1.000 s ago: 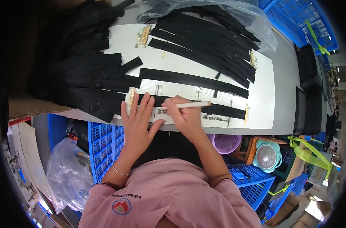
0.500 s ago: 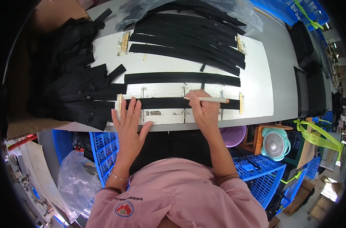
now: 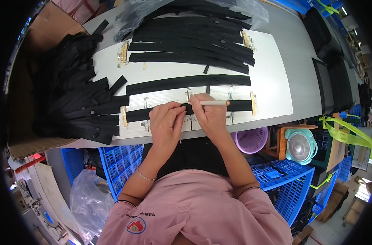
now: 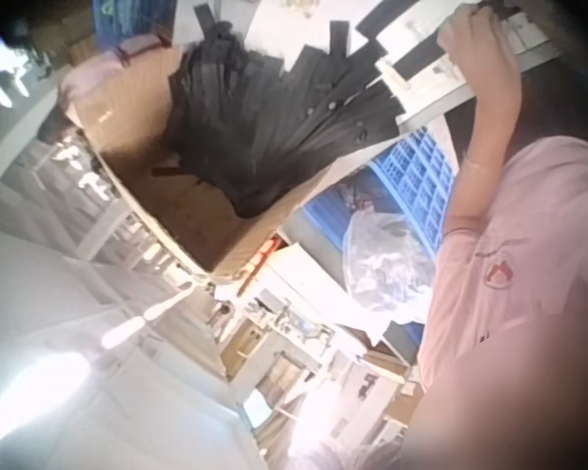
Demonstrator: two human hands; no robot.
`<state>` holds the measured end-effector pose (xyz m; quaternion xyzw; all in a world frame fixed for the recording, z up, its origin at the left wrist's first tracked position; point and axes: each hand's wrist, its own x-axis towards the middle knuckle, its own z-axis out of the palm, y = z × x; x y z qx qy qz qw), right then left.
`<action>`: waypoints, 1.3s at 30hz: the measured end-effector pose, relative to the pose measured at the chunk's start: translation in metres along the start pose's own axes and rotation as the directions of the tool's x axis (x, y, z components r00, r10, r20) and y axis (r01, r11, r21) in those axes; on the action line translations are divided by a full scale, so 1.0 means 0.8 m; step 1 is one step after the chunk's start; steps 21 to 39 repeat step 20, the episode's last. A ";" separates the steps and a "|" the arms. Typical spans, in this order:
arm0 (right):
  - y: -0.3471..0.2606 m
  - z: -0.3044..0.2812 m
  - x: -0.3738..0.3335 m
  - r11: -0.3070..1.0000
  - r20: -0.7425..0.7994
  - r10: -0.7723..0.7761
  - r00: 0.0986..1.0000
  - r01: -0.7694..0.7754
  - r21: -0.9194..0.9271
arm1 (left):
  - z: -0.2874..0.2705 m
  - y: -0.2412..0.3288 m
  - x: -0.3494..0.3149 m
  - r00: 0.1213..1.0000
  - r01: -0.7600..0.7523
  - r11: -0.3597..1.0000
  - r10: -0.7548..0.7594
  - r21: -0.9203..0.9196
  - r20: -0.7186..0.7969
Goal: Marking black fabric straps using a template board and a pencil.
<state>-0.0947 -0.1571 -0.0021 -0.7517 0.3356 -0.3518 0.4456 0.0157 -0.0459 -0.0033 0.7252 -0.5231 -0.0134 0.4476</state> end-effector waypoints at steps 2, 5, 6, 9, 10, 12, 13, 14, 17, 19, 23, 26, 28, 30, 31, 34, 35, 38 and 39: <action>0.001 -0.002 -0.001 1.000 -0.015 -0.001 1.000 0.001 0.021 | 0.004 -0.001 0.001 1.000 -0.001 1.000 0.001 0.000 -0.006; -0.005 -0.008 -0.003 0.999 -0.019 0.026 0.999 -0.025 0.025 | 0.004 0.000 0.000 1.000 0.006 1.000 -0.006 0.006 -0.016; -0.006 -0.010 -0.002 1.000 0.021 -0.004 1.000 0.003 0.018 | 0.004 0.001 0.000 1.000 0.015 1.000 -0.015 0.011 -0.023; -0.006 -0.013 0.000 0.998 0.064 -0.064 0.996 0.063 0.011 | 0.005 0.000 -0.001 1.000 0.019 1.000 -0.018 0.024 -0.023; -0.005 -0.013 0.001 0.995 0.070 -0.097 0.993 0.096 0.010 | 0.006 0.000 -0.001 1.000 0.017 1.000 -0.017 0.023 -0.021; -0.004 -0.014 0.001 0.995 0.078 -0.098 0.992 0.098 -0.001 | 0.007 -0.001 -0.002 0.999 0.016 1.000 -0.016 0.018 -0.029; -0.004 -0.014 0.001 0.995 0.088 -0.101 0.991 0.102 -0.012 | 0.007 -0.001 -0.002 0.999 0.017 1.000 -0.016 0.018 -0.028; -0.003 -0.013 0.001 0.995 0.087 -0.100 0.991 0.101 -0.012 | 0.007 -0.001 -0.002 0.999 0.014 1.000 -0.014 0.016 -0.032; 0.003 -0.010 0.000 0.989 0.054 -0.146 0.988 0.147 -0.016 | 0.007 -0.001 -0.002 0.999 0.010 1.000 -0.010 0.021 -0.031; 0.006 -0.011 -0.001 0.987 0.086 -0.150 0.985 0.154 -0.040 | 0.007 -0.001 -0.002 1.000 0.011 1.000 -0.010 0.027 -0.021; 0.006 -0.011 -0.001 0.987 0.089 -0.154 0.984 0.157 -0.029 | 0.007 -0.001 -0.003 1.000 0.014 1.000 -0.013 0.027 -0.018; 0.006 -0.011 -0.001 0.987 0.089 -0.154 0.984 0.157 -0.029 | 0.007 -0.001 -0.003 1.000 0.014 1.000 -0.013 0.027 -0.018; 0.006 -0.011 -0.001 0.987 0.089 -0.154 0.984 0.157 -0.029 | 0.007 -0.001 -0.003 1.000 0.014 1.000 -0.013 0.027 -0.018; 0.006 -0.011 -0.001 0.987 0.089 -0.154 0.984 0.157 -0.029 | 0.007 -0.001 -0.003 1.000 0.014 1.000 -0.013 0.027 -0.018; 0.006 -0.011 -0.001 0.987 0.089 -0.154 0.984 0.157 -0.029 | 0.007 -0.001 -0.003 1.000 0.014 1.000 -0.013 0.027 -0.018; 0.006 -0.011 -0.001 0.987 0.089 -0.154 0.984 0.157 -0.029 | 0.007 -0.001 -0.003 1.000 0.014 1.000 -0.013 0.027 -0.018; 0.006 -0.011 -0.001 0.987 0.089 -0.154 0.984 0.157 -0.029 | 0.007 -0.001 -0.003 1.000 0.014 1.000 -0.013 0.027 -0.018; 0.006 -0.011 -0.001 0.987 0.089 -0.154 0.984 0.157 -0.029 | 0.007 -0.001 -0.003 1.000 0.014 1.000 -0.013 0.027 -0.018; 0.006 -0.011 -0.001 0.987 0.089 -0.154 0.984 0.157 -0.029 | 0.007 -0.001 -0.003 1.000 0.014 1.000 -0.013 0.027 -0.018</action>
